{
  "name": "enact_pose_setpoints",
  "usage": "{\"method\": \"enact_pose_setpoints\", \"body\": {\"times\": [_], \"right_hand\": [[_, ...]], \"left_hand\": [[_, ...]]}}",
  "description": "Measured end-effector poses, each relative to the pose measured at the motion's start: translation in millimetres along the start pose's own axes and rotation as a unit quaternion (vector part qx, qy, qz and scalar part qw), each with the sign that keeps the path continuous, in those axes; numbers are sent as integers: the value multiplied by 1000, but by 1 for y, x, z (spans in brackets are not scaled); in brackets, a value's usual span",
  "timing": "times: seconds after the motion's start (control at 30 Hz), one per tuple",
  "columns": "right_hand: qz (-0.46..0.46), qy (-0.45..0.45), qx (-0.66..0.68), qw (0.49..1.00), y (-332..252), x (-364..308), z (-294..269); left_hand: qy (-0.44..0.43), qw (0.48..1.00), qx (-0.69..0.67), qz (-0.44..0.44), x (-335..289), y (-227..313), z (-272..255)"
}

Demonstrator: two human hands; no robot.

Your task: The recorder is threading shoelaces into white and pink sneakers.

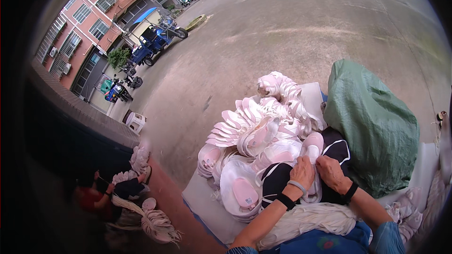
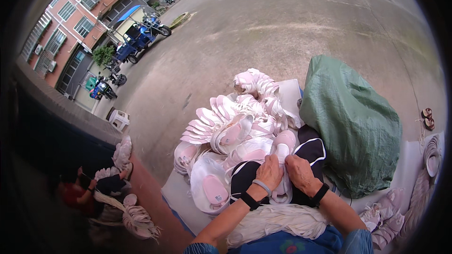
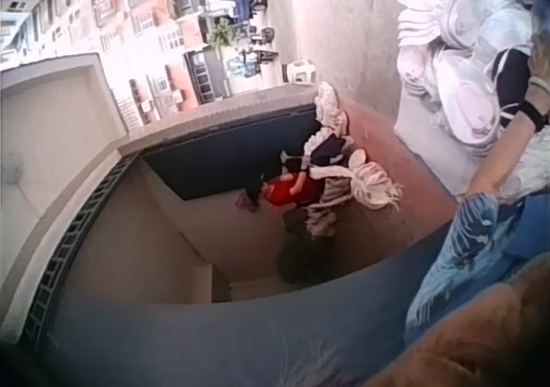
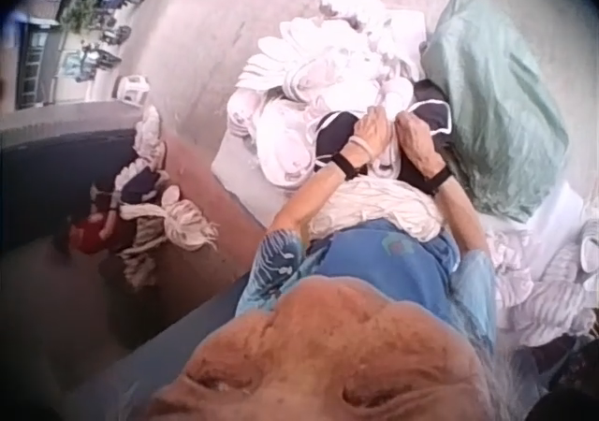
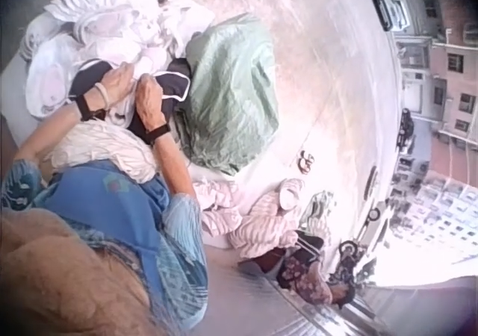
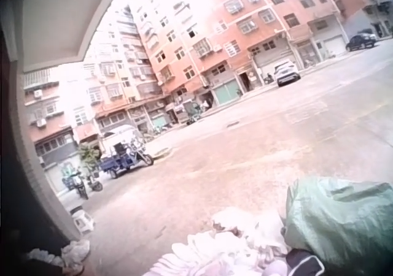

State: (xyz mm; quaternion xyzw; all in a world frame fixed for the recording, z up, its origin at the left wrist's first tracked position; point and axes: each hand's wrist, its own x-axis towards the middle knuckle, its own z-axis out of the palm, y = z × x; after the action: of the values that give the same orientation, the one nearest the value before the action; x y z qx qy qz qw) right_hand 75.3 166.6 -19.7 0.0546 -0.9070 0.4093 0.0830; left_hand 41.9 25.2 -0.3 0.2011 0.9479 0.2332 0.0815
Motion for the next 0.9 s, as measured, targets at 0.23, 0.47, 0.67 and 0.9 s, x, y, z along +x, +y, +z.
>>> {"method": "enact_pose_setpoints", "body": {"times": [0.23, 0.47, 0.67, 0.9], "right_hand": [[14, -16, 54, 998, -11, -4, -13], [17, -35, 20, 999, -13, -13, -5], [38, 19, 22, 999, -18, -13, 5], [51, -15, 47, 997, -30, -21, -3]], "left_hand": [[10, 1000, -1, 23, -5, -7, 0], [-5, 1000, 5, 17, -2, -7, -1], [12, 1000, 0, 17, -3, -9, 2], [14, 1000, -8, 20, -13, -7, -1]]}}
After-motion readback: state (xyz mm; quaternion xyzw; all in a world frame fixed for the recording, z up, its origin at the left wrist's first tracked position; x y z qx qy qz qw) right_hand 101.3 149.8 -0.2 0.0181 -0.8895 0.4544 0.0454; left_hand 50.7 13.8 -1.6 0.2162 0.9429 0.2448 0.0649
